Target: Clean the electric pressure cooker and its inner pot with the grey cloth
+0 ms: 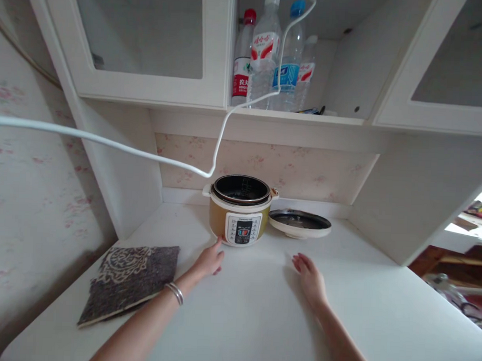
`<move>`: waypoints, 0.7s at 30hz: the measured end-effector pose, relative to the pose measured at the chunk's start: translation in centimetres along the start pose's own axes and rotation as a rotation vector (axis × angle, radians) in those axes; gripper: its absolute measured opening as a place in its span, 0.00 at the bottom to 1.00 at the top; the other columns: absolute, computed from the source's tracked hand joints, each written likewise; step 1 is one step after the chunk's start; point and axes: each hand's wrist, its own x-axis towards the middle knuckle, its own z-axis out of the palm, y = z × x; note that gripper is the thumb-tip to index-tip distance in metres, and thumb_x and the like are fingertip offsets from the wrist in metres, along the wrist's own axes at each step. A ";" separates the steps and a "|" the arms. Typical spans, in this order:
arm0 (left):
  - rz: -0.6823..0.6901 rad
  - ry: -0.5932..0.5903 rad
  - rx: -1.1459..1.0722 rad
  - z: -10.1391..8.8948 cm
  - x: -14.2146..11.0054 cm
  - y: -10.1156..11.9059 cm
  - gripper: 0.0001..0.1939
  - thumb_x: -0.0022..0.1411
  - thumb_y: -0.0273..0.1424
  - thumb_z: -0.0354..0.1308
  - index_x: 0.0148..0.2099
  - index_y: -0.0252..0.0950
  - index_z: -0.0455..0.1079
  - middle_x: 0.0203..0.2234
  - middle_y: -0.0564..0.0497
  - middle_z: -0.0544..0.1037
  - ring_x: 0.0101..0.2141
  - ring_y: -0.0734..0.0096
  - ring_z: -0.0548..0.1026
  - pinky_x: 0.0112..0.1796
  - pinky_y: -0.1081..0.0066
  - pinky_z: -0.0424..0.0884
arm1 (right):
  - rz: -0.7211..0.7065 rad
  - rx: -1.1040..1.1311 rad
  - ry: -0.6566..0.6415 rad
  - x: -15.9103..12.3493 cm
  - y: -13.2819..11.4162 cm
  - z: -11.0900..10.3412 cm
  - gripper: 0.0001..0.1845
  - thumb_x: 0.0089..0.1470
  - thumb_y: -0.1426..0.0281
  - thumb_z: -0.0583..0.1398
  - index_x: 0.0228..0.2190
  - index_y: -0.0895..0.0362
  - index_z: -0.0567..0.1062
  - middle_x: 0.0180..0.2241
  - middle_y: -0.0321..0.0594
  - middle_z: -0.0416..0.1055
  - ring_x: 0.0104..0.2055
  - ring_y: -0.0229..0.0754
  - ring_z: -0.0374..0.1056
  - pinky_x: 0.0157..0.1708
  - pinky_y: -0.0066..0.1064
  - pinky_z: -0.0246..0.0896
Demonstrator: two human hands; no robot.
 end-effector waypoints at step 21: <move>-0.191 0.271 -0.149 -13.6 10.7 14.6 0.16 0.42 0.28 0.66 0.17 0.36 0.59 0.07 0.56 0.58 0.11 0.78 0.58 0.15 0.76 0.48 | -0.452 -0.884 -0.195 -3.1 -2.6 1.7 0.16 0.59 0.72 0.46 0.40 0.54 0.71 0.38 0.42 0.72 0.43 0.42 0.66 0.43 0.30 0.56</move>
